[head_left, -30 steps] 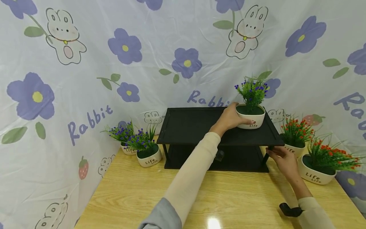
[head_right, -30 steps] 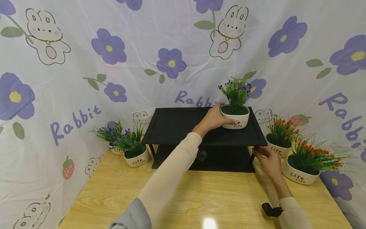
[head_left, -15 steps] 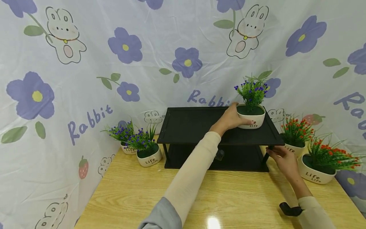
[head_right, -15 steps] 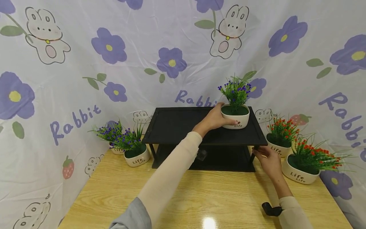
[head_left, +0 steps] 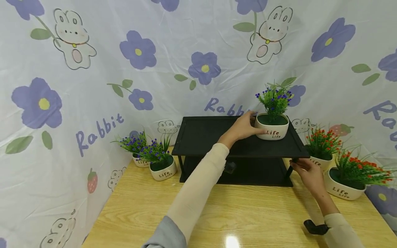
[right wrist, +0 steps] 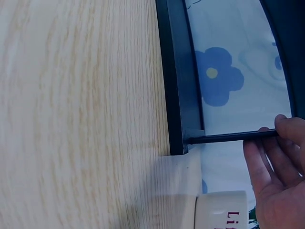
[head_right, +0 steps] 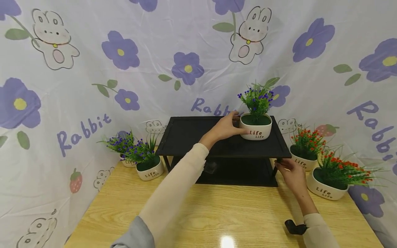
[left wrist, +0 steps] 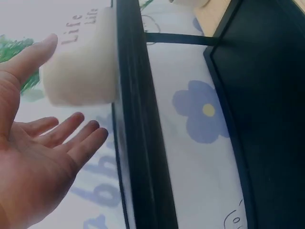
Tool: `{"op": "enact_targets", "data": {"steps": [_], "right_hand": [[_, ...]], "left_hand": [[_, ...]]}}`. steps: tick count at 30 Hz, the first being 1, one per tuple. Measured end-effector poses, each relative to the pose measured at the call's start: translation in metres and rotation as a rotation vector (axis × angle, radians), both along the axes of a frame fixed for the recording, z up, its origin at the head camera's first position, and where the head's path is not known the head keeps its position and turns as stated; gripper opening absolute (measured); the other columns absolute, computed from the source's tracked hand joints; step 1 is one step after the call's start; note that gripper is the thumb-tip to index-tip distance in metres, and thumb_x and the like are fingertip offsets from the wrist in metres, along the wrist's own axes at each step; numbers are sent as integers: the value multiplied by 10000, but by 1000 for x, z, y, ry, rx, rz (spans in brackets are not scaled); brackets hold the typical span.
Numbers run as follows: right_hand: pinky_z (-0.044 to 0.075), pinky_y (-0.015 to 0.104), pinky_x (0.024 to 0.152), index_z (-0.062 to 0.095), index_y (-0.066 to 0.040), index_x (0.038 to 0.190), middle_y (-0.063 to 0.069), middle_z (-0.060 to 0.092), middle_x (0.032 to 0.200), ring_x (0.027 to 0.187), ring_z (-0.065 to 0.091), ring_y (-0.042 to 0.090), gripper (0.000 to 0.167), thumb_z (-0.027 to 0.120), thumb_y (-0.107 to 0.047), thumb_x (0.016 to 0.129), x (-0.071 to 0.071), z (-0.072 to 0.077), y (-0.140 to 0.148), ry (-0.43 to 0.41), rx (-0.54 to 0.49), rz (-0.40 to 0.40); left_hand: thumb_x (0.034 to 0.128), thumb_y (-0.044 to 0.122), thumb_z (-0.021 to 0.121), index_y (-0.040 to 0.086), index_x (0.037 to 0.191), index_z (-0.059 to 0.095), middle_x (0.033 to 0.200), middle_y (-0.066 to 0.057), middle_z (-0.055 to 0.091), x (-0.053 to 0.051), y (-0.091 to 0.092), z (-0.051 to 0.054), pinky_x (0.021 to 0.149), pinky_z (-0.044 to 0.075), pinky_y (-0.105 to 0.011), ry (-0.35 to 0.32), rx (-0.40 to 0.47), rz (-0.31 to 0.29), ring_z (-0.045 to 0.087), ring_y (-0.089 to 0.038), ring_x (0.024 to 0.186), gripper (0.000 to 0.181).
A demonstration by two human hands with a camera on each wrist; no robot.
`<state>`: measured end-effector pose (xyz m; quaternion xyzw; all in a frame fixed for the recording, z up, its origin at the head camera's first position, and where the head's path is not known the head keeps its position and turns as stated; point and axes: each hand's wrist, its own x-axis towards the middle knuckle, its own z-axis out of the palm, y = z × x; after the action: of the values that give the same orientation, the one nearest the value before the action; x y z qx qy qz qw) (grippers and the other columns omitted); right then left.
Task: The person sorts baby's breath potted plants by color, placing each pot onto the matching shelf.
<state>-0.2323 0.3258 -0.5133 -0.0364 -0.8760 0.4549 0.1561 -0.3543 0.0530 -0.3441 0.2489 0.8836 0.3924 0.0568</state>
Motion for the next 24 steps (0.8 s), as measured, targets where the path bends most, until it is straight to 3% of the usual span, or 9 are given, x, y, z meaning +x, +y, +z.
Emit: {"op": "enact_targets", "data": {"steps": [5, 9, 11, 17, 18, 24], "right_hand": [[453, 46, 743, 679, -23, 1379, 184, 722, 1304, 932, 463, -286, 462, 654, -374, 1079, 0, 0, -1, -22, 21, -8], [455, 61, 742, 676, -26, 1383, 231, 702, 1340, 930, 456, -280, 473, 643, -390, 1082, 0, 1, -1, -37, 23, -6], [460, 64, 743, 678, -33, 1383, 148, 726, 1295, 933, 460, -275, 472, 643, -394, 1082, 0, 1, 0, -40, 24, -9], [462, 56, 753, 674, -23, 1384, 65, 728, 1252, 942, 474, -268, 472, 651, -382, 1079, 0, 0, 0, -33, 7, -13], [461, 51, 754, 674, -18, 1383, 65, 728, 1250, 942, 477, -268, 470, 652, -376, 1079, 0, 0, 0, -29, 1, -11], [458, 31, 746, 686, -7, 1360, -221, 656, 1103, 934, 497, -270, 435, 661, -338, 1079, 2, 1, -3, 8, -15, -4]], "left_hand": [[1011, 233, 768, 62, 1501, 569, 1390, -98, 681, 6, -32, 2, 1049, 570, -370, 46, 103, -16, 658, -243, 1275, 556], [1048, 209, 714, 76, 1262, 711, 1170, -75, 756, 16, -62, 10, 919, 593, -318, 128, 166, -14, 719, -227, 1074, 252], [1059, 220, 698, 96, 1180, 729, 1101, -68, 764, 21, -76, 13, 865, 595, -303, 168, 193, -13, 731, -247, 1022, 176], [1058, 202, 698, 103, 1118, 734, 1019, -75, 763, 38, -123, 16, 801, 607, -313, 248, 268, 9, 738, -281, 951, 121], [1056, 197, 702, 103, 1113, 736, 1013, -79, 766, 41, -131, 16, 798, 609, -315, 254, 277, 20, 739, -277, 941, 115], [1051, 170, 706, 73, 1114, 739, 1003, -127, 776, 59, -179, 9, 766, 600, -300, 249, 329, 82, 729, -311, 894, 120]]}}
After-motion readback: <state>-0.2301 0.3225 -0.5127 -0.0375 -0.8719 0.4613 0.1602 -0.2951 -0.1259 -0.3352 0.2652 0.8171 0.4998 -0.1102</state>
